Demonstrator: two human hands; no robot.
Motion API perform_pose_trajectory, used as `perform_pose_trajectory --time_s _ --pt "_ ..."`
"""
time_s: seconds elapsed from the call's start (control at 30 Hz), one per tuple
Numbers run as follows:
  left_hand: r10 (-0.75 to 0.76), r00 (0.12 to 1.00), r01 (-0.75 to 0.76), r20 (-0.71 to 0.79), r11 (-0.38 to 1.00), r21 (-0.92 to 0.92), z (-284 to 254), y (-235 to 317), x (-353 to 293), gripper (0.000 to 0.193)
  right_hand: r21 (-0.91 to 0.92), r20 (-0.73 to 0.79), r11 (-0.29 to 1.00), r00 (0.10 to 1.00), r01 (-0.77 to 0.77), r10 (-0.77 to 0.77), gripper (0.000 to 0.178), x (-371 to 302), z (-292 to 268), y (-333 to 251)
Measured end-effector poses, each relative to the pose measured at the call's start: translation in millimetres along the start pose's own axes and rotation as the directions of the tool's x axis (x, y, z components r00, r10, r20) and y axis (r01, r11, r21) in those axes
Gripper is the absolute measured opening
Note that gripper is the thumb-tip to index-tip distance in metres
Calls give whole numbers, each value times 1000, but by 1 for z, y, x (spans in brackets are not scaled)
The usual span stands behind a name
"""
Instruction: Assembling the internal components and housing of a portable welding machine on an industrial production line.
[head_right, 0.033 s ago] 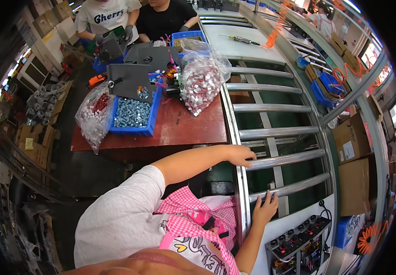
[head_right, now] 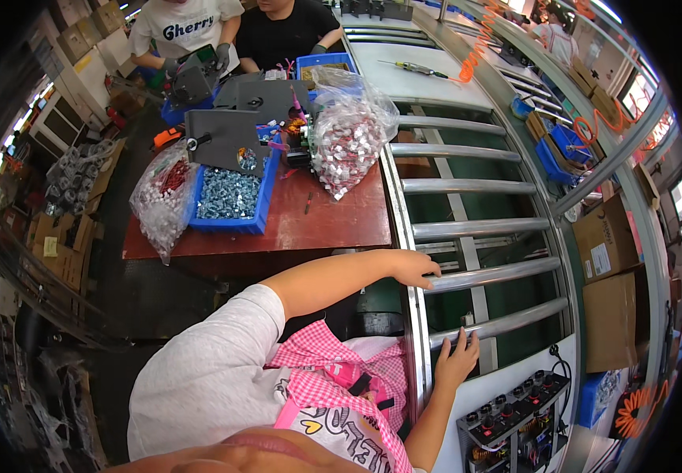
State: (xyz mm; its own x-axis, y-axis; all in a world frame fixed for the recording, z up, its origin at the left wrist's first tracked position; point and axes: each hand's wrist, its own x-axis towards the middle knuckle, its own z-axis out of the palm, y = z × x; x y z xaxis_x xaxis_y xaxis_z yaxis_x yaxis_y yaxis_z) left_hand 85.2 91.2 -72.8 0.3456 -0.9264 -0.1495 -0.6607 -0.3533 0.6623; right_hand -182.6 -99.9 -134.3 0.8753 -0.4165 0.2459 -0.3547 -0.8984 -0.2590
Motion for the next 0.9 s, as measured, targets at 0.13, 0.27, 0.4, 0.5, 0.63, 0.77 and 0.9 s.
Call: perform_pose_trajectory --time_s 0.13,0.27,0.4,0.5,0.63,0.77,0.9 --pt "-31 998 28 53 999 45 2 0 -2 55 29 7 1000 1000 -3 3 49 1 -3 -2" --pt "-42 998 39 55 998 52 1 1 -3 56 60 -2 998 1000 -1 1 48 1 -3 -1" --pt "-42 998 39 57 998 57 2 0 -4 55 86 -4 996 1000 -5 5 48 1 -2 0" --pt "-35 998 33 53 998 55 3 -2 -4 55 102 -4 995 1000 -7 8 48 0 -3 0" --pt "-38 998 34 56 997 63 5 -3 -2 55 131 -3 991 1000 -20 21 48 -1 -4 -1" --pt "-30 998 27 52 997 66 7 -4 -1 55 146 0 989 1000 -27 27 47 -1 -5 -1" --pt "-32 998 29 57 997 66 5 -2 -3 55 153 -17 988 1000 -12 15 47 -1 -2 3"
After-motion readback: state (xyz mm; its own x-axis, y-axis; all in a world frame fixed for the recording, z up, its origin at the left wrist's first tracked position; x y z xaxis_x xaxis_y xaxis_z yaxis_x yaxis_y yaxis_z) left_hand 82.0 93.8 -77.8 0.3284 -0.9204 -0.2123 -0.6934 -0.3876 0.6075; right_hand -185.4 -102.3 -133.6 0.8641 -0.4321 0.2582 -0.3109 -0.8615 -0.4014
